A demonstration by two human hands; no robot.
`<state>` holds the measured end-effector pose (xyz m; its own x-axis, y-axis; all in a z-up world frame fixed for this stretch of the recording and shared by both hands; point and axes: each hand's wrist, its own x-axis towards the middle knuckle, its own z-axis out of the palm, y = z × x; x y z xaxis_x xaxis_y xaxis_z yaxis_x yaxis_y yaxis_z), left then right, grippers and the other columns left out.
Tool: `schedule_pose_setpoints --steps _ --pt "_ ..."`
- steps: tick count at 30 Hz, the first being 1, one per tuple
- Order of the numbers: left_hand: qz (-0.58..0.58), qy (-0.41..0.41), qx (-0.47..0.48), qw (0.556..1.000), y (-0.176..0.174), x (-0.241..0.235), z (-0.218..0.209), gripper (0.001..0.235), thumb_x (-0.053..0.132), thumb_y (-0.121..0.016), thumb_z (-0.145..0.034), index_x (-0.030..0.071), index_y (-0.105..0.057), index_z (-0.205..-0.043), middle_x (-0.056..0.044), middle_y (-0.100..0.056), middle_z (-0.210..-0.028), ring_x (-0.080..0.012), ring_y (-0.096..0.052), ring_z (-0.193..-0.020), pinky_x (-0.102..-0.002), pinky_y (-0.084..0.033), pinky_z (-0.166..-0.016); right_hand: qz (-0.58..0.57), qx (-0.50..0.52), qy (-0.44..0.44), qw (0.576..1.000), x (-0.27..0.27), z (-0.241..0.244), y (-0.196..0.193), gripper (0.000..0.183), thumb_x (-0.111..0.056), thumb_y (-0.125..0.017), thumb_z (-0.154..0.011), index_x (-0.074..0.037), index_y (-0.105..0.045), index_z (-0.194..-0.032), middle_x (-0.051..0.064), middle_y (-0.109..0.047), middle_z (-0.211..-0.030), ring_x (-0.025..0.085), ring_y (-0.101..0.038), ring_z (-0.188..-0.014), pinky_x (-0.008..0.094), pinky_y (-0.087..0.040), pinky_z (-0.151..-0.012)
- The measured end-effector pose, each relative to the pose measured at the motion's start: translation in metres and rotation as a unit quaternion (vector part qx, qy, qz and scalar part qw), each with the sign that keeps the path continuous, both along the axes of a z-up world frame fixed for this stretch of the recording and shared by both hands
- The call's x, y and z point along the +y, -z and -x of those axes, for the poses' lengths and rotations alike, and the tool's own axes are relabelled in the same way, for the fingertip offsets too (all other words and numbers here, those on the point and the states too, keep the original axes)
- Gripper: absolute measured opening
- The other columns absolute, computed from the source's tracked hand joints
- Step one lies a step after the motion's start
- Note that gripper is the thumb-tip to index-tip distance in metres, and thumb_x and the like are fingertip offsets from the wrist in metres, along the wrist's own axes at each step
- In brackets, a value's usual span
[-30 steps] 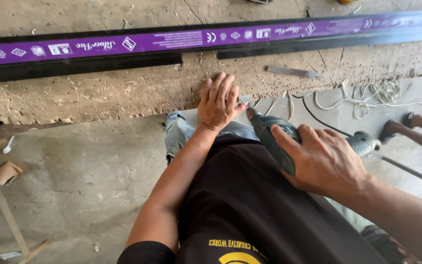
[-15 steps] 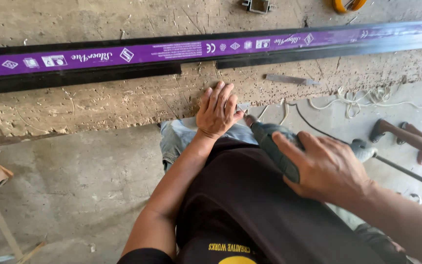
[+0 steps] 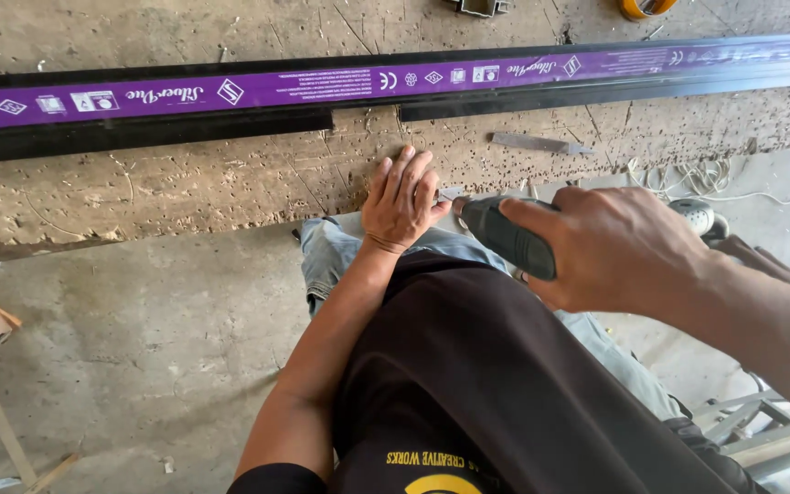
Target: Assembling metal frame components using a drill, riveter, and file
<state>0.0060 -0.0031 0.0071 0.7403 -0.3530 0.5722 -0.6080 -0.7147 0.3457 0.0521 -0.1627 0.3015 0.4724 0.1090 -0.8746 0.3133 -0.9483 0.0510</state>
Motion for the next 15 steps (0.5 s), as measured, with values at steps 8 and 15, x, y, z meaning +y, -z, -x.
schedule_pose_setpoints --steps 8,15 --pt "0.003 0.004 0.008 1.000 0.008 -0.002 0.004 0.036 0.046 -0.076 -0.089 0.015 -0.067 -0.106 -0.005 -0.073 -0.125 -0.0270 -0.066 -0.124 -0.044 -0.042 -0.111 -0.008 -0.002 -0.077 0.997 0.002 0.028 -0.001 0.084 -0.076 -0.052 -0.087 -0.032 -0.034 -0.156 0.015 -0.063 -0.104 0.034 -0.076 -0.073 0.047 -0.066 -0.053" --pt "0.009 0.001 0.006 1.000 0.005 -0.002 0.007 0.040 0.049 -0.055 -0.100 0.012 -0.069 -0.110 -0.006 -0.072 -0.124 -0.0270 -0.067 -0.122 -0.043 -0.042 -0.112 -0.010 -0.007 -0.097 0.995 0.012 0.028 0.005 0.086 -0.073 -0.060 -0.086 -0.026 -0.034 -0.154 0.020 -0.065 -0.109 0.036 -0.078 -0.073 0.047 -0.066 -0.057"
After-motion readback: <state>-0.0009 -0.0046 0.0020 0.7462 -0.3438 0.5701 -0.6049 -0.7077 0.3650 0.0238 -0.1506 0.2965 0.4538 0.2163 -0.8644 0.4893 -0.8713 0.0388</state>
